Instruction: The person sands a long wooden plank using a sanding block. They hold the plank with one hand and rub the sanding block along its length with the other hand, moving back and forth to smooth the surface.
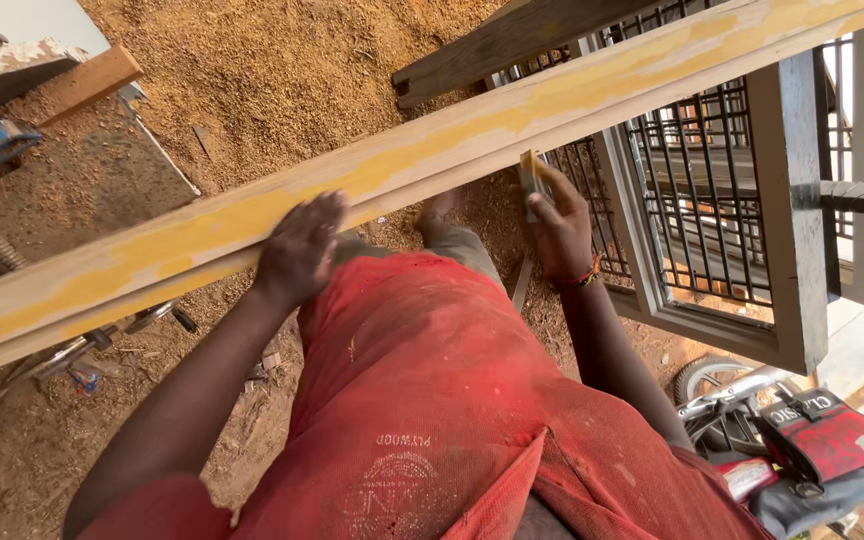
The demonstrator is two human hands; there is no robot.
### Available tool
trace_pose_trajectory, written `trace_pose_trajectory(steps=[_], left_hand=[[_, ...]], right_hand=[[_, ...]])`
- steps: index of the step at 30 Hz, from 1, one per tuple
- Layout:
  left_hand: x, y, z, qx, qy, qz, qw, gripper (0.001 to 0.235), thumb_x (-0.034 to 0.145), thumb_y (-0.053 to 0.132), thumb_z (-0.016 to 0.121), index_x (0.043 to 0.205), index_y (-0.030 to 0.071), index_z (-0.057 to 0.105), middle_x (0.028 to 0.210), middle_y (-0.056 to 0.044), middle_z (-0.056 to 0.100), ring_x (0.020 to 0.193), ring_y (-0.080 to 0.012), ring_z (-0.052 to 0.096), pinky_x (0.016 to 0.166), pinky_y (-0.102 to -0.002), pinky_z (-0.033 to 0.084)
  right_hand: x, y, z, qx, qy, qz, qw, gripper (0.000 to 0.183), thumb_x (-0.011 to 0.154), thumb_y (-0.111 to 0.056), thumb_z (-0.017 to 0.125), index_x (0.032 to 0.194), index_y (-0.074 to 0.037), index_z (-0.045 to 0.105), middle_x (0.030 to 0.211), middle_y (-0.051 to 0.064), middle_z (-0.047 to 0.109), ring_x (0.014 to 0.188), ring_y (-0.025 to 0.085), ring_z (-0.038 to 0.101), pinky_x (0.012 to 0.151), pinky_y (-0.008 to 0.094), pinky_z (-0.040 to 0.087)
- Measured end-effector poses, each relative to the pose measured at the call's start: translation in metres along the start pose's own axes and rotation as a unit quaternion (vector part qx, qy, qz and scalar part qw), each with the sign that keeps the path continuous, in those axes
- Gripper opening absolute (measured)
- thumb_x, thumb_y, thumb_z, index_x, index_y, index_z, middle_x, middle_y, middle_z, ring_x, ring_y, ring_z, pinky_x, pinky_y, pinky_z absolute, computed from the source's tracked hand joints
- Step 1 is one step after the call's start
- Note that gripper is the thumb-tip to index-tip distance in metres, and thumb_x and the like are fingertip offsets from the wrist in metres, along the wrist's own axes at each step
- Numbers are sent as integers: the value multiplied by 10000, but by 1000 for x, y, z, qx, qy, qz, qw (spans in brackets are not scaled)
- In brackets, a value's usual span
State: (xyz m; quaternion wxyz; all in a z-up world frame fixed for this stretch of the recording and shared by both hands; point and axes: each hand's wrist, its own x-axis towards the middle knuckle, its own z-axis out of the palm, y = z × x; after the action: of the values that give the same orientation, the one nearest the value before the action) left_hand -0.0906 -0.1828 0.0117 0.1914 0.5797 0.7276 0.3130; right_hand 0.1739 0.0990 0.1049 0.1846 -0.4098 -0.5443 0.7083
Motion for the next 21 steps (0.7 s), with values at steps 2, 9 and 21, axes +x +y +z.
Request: trace_pose_trajectory(steps=[2, 9, 21], left_hand=[[-26, -8, -21, 27, 50, -21, 998, 652, 939, 19, 645, 1550, 44, 418, 1549, -191, 518, 1446, -363, 509, 1242, -505, 384], [47, -1, 3, -45, 142, 28, 988, 579, 938, -29, 602, 1496, 58, 473, 1529, -160, 531, 1450, -361, 507, 1241, -537, 373], [136, 18, 32, -113, 136, 44, 983, 569, 935, -10, 549, 1497, 27, 471, 1521, -174, 520, 1481, -371, 454, 1264, -545, 310]], right_hand=[[0, -1, 18, -179, -5, -59, 982, 530, 960, -39, 619, 1482, -33, 530, 1402, 124, 591, 1188, 208, 672, 902, 316, 589], [34, 3, 72, -620, -40, -265, 737, 505, 923, -151, 690, 1400, -12, 598, 1381, 193, 600, 1161, 375, 635, 978, 442, 538], [64, -27, 85, -696, -156, -197, 672, 257, 867, -151, 669, 1112, -74, 684, 1211, 61, 682, 1154, 240, 648, 925, 416, 537]])
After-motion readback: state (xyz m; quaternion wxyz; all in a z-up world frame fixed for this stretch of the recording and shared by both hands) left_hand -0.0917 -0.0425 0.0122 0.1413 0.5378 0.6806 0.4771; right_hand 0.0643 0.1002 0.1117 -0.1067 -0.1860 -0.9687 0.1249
